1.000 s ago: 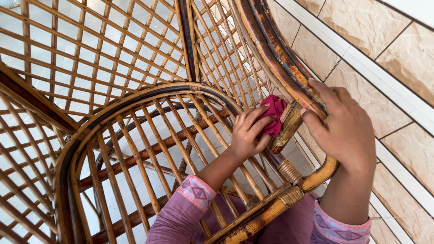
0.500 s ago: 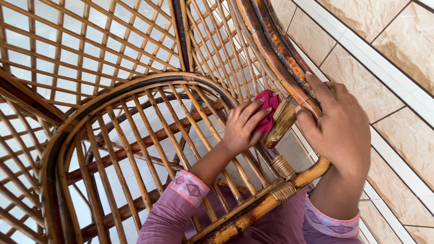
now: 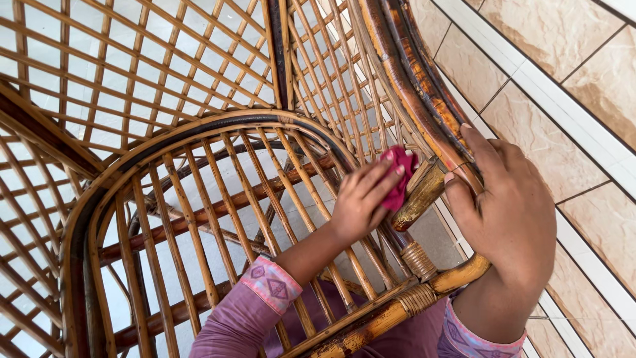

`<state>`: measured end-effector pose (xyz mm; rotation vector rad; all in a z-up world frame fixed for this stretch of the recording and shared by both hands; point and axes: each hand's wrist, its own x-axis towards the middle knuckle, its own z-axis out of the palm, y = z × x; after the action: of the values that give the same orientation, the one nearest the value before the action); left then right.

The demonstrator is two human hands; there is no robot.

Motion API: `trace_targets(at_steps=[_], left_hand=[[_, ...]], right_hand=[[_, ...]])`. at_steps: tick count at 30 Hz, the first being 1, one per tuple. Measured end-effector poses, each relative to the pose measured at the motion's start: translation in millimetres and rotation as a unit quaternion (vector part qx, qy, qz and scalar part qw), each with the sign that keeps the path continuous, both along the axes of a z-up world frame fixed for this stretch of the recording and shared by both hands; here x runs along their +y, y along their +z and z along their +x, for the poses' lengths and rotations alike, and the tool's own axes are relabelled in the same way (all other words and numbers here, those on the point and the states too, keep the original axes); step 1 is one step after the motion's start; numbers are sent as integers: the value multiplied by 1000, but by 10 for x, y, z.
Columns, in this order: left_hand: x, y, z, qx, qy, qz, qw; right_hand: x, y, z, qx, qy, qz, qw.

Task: The person wipes the seat and backrest of a rattan chair using a pink cloth. They systematically clean the woven slats and frame, moving from the seat to the backrest and armrests.

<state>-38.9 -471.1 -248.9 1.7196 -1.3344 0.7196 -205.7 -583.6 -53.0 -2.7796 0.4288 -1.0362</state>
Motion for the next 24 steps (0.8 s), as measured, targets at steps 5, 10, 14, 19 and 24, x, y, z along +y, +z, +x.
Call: trace_targets(at_steps=[5,10,14,19,24], left_hand=[[136,-72,13,-18,-29,39,999],[45,133,177,-34,-7,19,999],[-175,442,337,-15,99,-7,995],[-183,496,274,-9,113,1,994],[181,157,-62,-6,27,68,997]], right_hand=[[-8,0,-2,1,-7,5,1000],[-22,-9,-8,-6,0,-3,1000],[-25,-20,-13,-2,2,2,1000],[-38,-21,-11,3,-7,-3,1000],[-26,-30,-14,-5,-3,-10,1000]])
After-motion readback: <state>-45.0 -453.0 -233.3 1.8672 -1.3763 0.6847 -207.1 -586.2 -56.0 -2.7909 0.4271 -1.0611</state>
